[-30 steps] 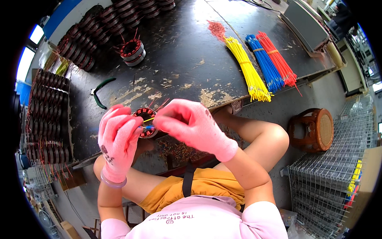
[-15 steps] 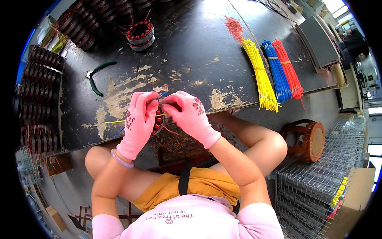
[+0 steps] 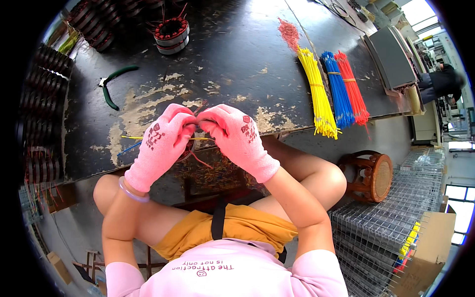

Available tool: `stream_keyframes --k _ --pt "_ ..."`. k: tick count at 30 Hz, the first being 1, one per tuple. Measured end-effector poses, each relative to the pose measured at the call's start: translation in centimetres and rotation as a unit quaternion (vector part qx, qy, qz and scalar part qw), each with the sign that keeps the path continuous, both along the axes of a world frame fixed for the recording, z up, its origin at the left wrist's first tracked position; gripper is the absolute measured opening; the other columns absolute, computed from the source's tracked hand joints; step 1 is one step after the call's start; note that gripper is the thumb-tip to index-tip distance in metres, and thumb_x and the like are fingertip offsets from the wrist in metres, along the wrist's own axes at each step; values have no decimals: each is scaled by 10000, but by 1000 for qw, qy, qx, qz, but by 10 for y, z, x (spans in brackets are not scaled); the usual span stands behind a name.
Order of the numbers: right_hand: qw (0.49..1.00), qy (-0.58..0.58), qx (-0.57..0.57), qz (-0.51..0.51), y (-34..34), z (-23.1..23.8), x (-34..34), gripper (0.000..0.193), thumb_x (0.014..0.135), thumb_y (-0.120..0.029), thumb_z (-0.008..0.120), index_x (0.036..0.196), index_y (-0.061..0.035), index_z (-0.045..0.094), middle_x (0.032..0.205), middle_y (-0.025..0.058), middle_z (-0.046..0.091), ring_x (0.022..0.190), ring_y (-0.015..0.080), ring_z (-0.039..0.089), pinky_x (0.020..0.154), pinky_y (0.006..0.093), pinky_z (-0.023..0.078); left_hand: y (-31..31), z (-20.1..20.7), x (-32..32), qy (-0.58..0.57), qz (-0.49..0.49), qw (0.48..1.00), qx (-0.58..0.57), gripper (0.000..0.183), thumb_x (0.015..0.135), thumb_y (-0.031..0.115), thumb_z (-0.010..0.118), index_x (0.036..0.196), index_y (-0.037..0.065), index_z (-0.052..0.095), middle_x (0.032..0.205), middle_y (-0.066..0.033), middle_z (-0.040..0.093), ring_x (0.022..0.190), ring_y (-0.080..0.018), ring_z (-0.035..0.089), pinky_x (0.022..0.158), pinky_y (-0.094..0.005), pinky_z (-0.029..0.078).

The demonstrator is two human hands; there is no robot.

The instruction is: The person is inserting wires into the slots of motor stators, securing the wires with plastic ties, and using pliers to cut the excess material. They move the stators between the workbench and stacks while handling colored wires and wire ties.

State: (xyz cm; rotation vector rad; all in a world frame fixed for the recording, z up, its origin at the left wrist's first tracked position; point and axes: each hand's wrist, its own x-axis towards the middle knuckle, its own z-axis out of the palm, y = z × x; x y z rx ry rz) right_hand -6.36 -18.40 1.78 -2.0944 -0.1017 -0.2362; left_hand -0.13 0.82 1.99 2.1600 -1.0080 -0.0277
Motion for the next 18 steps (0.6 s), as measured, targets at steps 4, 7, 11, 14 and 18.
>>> stream_keyframes --k 4,7,11,14,18 --pt "995 74 60 7 -1 12 2 131 953 -42 658 1066 -4 714 900 40 720 781 78 614 711 265 514 -2 0 -2 20 5 1000 -11 111 909 60 659 999 0 634 1081 -134 600 930 -351 648 778 -424 532" --pt "995 51 81 9 -4 8 5 137 952 -50 662 1072 -10 714 878 11 707 756 48 574 684 238 494 -5 0 -4 44 11 998 -39 110 919 67 656 997 -6 632 1066 -143 602 934 -358 642 789 -421 530" --pt "982 149 118 2 -6 17 5 131 935 -41 664 1058 -2 683 894 92 722 789 99 622 744 288 525 -5 -6 -6 52 33 997 -47 111 919 74 658 989 -8 631 1048 -153 603 946 -359 637 792 -419 528" --pt "978 154 141 10 -8 11 6 124 948 -52 655 1060 -3 679 883 58 702 775 73 587 717 266 509 -8 -3 -7 56 46 997 -17 116 909 67 669 990 -6 630 1055 -154 605 953 -352 638 796 -419 530" --pt "984 128 121 20 -9 9 8 118 950 -66 654 1045 1 673 871 55 697 764 81 592 703 273 507 -9 -10 -10 38 36 997 -63 137 886 71 698 997 9 647 1054 -128 623 929 -342 646 783 -412 533"
